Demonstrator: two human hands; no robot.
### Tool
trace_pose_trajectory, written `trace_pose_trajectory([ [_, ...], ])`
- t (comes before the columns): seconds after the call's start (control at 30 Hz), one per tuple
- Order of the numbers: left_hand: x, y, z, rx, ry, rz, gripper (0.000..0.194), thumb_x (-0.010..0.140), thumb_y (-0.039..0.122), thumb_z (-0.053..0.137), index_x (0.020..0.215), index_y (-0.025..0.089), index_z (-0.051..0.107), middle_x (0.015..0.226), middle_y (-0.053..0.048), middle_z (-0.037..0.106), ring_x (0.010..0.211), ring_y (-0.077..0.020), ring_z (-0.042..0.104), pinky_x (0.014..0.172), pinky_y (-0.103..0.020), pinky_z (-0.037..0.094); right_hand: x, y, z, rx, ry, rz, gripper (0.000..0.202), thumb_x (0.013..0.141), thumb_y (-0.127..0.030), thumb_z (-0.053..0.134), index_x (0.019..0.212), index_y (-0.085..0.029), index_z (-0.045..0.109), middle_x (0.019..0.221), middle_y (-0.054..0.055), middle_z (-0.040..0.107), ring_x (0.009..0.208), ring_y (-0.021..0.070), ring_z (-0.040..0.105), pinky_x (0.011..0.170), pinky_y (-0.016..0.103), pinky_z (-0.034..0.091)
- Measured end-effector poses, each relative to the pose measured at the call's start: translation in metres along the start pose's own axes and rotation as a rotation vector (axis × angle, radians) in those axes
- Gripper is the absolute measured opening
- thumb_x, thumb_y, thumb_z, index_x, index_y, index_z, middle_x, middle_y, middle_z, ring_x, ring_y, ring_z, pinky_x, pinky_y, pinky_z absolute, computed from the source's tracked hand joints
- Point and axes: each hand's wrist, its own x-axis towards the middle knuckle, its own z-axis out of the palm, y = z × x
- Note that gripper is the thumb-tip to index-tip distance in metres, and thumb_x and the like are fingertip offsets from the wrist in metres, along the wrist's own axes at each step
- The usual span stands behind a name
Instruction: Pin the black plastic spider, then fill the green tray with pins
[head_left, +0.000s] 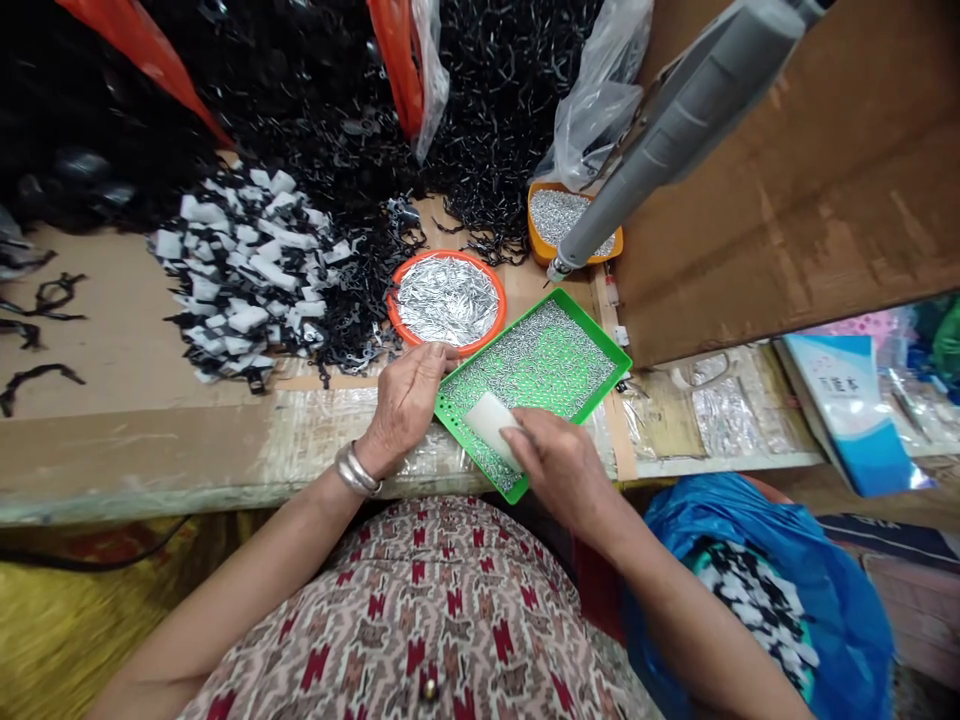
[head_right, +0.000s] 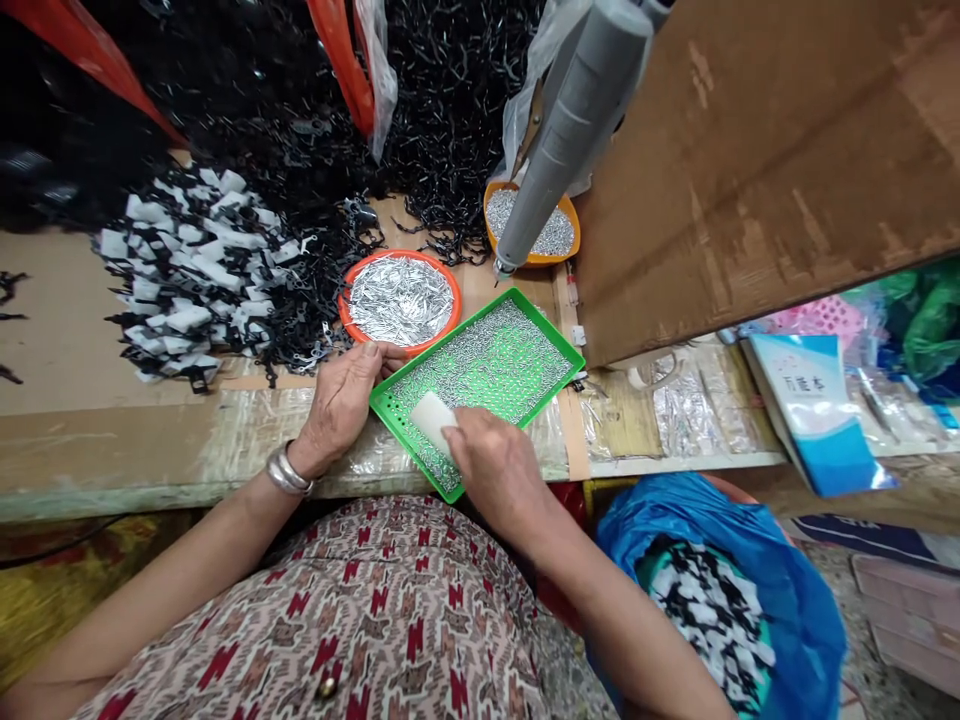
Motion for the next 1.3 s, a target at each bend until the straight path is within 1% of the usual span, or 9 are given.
trace_pose_trajectory([
  [0.1,0.000,0.000,0.000,0.005,0.000,0.006,0.044,0.105,0.049,0.041,0.098,0.019,0.072,0.093,-0.010,0.075,0.089,-0.0212,0.069,0.076,-0.036,0.053,0.016,0.023,-0.014,-0.132,0.100,0.047,0.020,0.098,-0.025,0.052,0.086,-0.016,0.065,0.078,0.007,0.068,0.067,0.0171,0.059,0.063,0.031,0.040],
  [0.27,0.001,-0.001,0.000,0.002,0.001,-0.002,0.044,0.105,0.048,0.041,0.099,0.018,0.073,0.092,-0.010,0.075,0.087,-0.0212,0.069,0.077,-0.037,0.053,0.048,0.061,-0.036,-0.469,0.392,0.163,0.020,0.097,-0.025,0.052,0.094,-0.016,0.070,0.089,0.012,0.073,0.073,0.0207,0.061,0.063,0.033,0.038],
  [0.4,0.001,-0.002,0.000,-0.004,-0.003,0.015,0.044,0.105,0.048,0.041,0.099,0.019,0.073,0.092,-0.010,0.075,0.087,-0.0209,0.069,0.076,-0.036,0.053,0.060,0.068,-0.032,-0.549,0.387,0.168,0.021,0.098,-0.023,0.052,0.092,-0.016,0.070,0.087,0.012,0.073,0.074,0.0209,0.061,0.063,0.033,0.038],
  [0.67,0.000,0.001,0.001,-0.010,-0.002,0.009,0.043,0.105,0.047,0.041,0.095,0.019,0.072,0.092,-0.009,0.074,0.086,-0.0206,0.069,0.076,-0.036,0.053,0.032,0.012,-0.004,-0.251,0.200,-0.098,0.025,0.103,-0.022,0.044,0.094,-0.016,0.067,0.085,0.009,0.069,0.077,0.0184,0.060,0.072,0.033,0.046],
  [0.8,0.001,0.004,0.000,0.016,0.011,0.017,0.043,0.105,0.048,0.041,0.095,0.019,0.071,0.092,-0.008,0.074,0.087,-0.0212,0.069,0.077,-0.036,0.053,0.024,-0.020,0.009,0.008,0.119,-0.120,0.026,0.103,-0.022,0.044,0.085,-0.017,0.063,0.080,0.006,0.066,0.072,0.0153,0.057,0.070,0.032,0.044],
  [0.9,0.000,0.003,-0.001,0.029,0.005,0.012,0.045,0.105,0.049,0.040,0.095,0.018,0.072,0.093,-0.008,0.075,0.088,-0.0214,0.069,0.077,-0.035,0.053,0.025,-0.027,0.014,0.122,0.067,-0.068,0.025,0.100,-0.022,0.049,0.077,-0.018,0.059,0.073,0.001,0.063,0.064,0.0123,0.051,0.063,0.030,0.039],
  [1.03,0.000,0.003,-0.001,0.010,0.003,0.004,0.045,0.105,0.049,0.040,0.097,0.018,0.072,0.093,-0.009,0.075,0.086,-0.0213,0.069,0.077,-0.036,0.054,0.032,-0.004,0.005,0.114,0.085,0.091,0.019,0.095,-0.023,0.055,0.079,-0.018,0.063,0.071,0.001,0.063,0.061,0.0127,0.052,0.058,0.028,0.036],
  [1.23,0.001,0.001,0.000,-0.035,-0.005,-0.009,0.044,0.105,0.048,0.041,0.099,0.018,0.072,0.091,-0.010,0.074,0.085,-0.0210,0.068,0.076,-0.037,0.053,0.049,0.045,-0.027,-0.281,0.410,0.184,0.021,0.095,-0.027,0.054,0.090,-0.016,0.070,0.086,0.010,0.073,0.074,0.0204,0.061,0.067,0.033,0.041],
  [1.3,0.000,0.000,0.001,-0.039,-0.006,-0.010,0.044,0.105,0.048,0.041,0.099,0.018,0.072,0.090,-0.010,0.073,0.084,-0.0210,0.067,0.075,-0.037,0.052,0.059,0.055,-0.030,-0.420,0.449,0.218,0.023,0.096,-0.026,0.051,0.094,-0.015,0.071,0.092,0.013,0.074,0.078,0.0236,0.064,0.067,0.035,0.040],
])
